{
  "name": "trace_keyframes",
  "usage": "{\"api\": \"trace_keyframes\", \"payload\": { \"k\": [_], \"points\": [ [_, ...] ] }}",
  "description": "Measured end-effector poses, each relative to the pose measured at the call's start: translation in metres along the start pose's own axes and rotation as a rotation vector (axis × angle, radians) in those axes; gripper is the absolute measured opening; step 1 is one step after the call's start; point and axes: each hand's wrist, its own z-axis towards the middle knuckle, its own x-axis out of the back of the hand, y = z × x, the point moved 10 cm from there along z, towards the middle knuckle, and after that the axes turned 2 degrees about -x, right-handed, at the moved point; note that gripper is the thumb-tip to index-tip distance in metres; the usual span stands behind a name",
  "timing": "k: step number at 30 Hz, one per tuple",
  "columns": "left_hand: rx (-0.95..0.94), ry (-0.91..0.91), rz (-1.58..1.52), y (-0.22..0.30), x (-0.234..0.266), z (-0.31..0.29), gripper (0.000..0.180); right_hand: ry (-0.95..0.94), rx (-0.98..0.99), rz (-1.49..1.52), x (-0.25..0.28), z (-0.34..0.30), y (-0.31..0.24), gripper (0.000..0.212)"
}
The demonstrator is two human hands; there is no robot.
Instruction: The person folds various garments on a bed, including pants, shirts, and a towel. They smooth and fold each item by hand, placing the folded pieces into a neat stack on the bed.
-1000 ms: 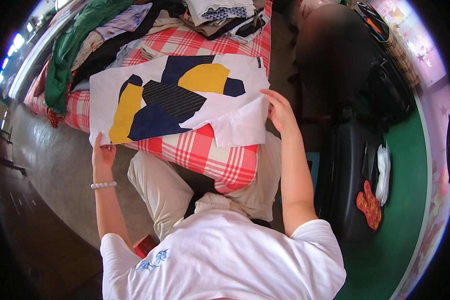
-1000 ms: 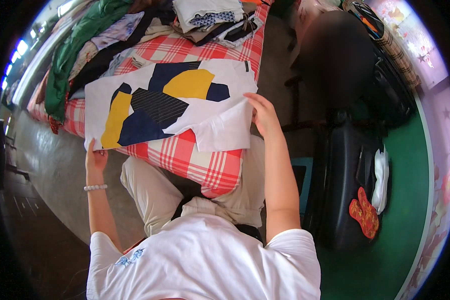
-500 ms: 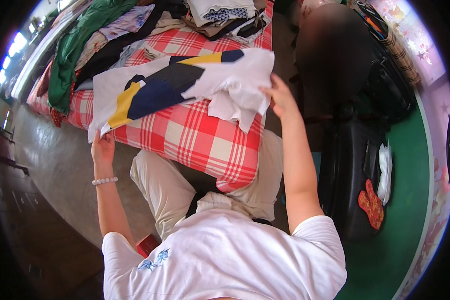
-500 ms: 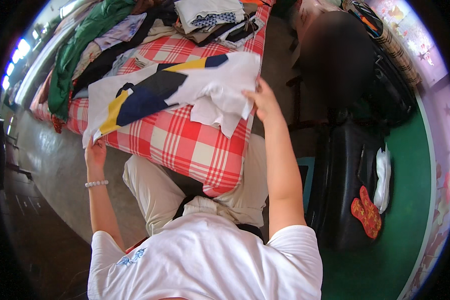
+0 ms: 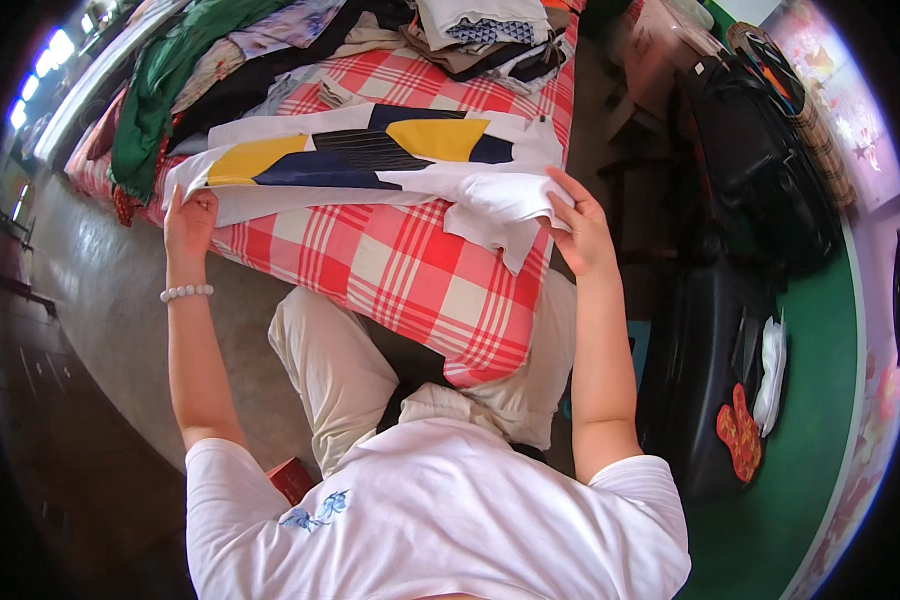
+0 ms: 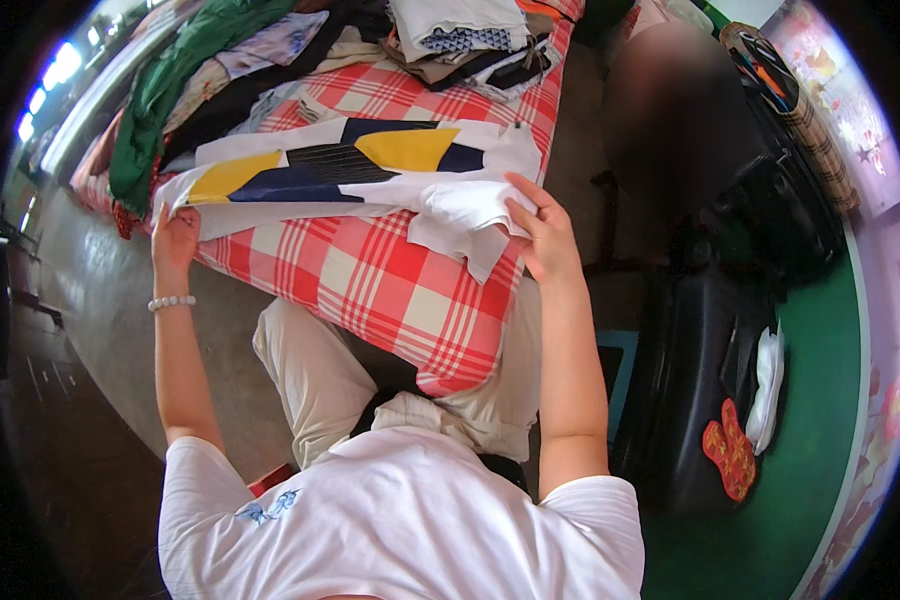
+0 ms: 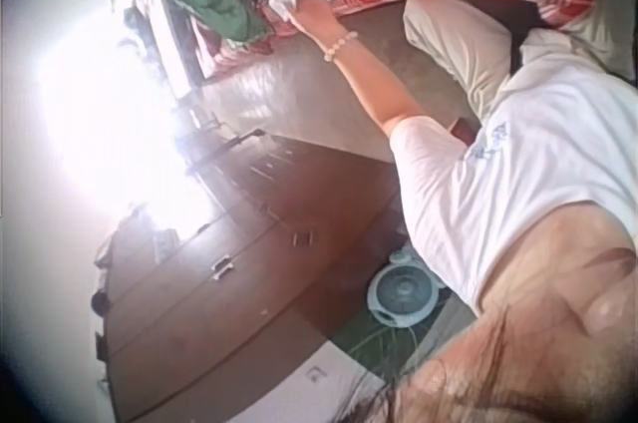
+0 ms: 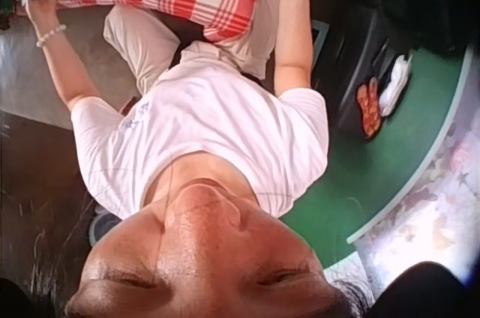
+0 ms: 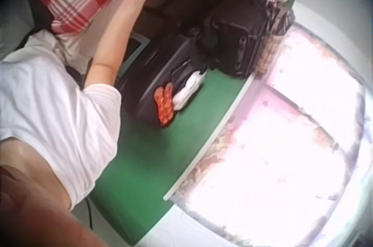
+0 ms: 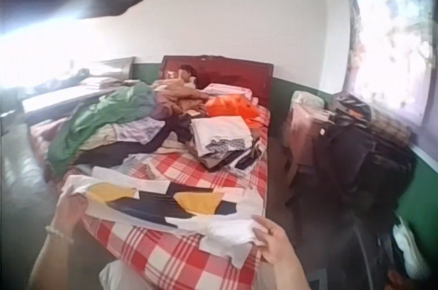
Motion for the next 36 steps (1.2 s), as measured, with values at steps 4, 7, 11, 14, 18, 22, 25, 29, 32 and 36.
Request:
{"api": "trace_keyframes", "payload": {
  "k": [4, 7, 11, 14, 18, 22, 25, 29, 32, 36],
  "points": [
    [-0.074, 0.096, 0.141, 0.011, 0.041, -0.01, 0.029, 0.137, -0.139, -0.111, 0.008, -0.024, 0.034, 0.042],
    [-0.113, 0.447, 0.193, -0.006, 0.097, -0.026, 0.022, 0.089, -0.231, -0.118, 0.036, -0.033, 0.082, 0.046],
    [-0.122, 0.448, 0.467, -0.011, 0.085, -0.046, 0.023, 0.162, -0.122, -0.118, 0.044, -0.044, 0.08, 0.053],
    [-0.077, 0.462, 0.613, -0.009, 0.072, -0.058, 0.023, 0.352, -0.224, -0.107, 0.072, -0.046, 0.092, 0.051],
    [-0.063, 0.441, 0.681, -0.004, 0.054, -0.058, 0.026, 0.37, -0.391, 0.299, 0.071, -0.045, 0.117, 0.026],
    [-0.046, 0.45, 0.796, 0.013, 0.03, -0.028, 0.031, 0.097, -0.393, 0.149, 0.047, -0.016, 0.095, 0.021],
    [-0.021, 0.425, 0.858, 0.022, 0.008, 0.006, 0.034, 0.21, -0.209, 0.132, 0.056, 0.027, 0.049, 0.035],
    [-0.254, 0.187, 0.577, 0.043, -0.042, 0.023, 0.035, 0.075, 0.076, 0.17, 0.031, 0.044, -0.008, 0.039],
    [-0.236, 0.295, 0.632, 0.04, -0.024, 0.002, 0.033, 0.17, 0.078, 0.184, 0.037, 0.024, 0.009, 0.037],
    [-0.066, 0.52, 0.977, 0.029, 0.067, -0.028, 0.035, 0.324, -0.205, -0.034, 0.087, -0.003, 0.095, 0.033]
  ]
}}
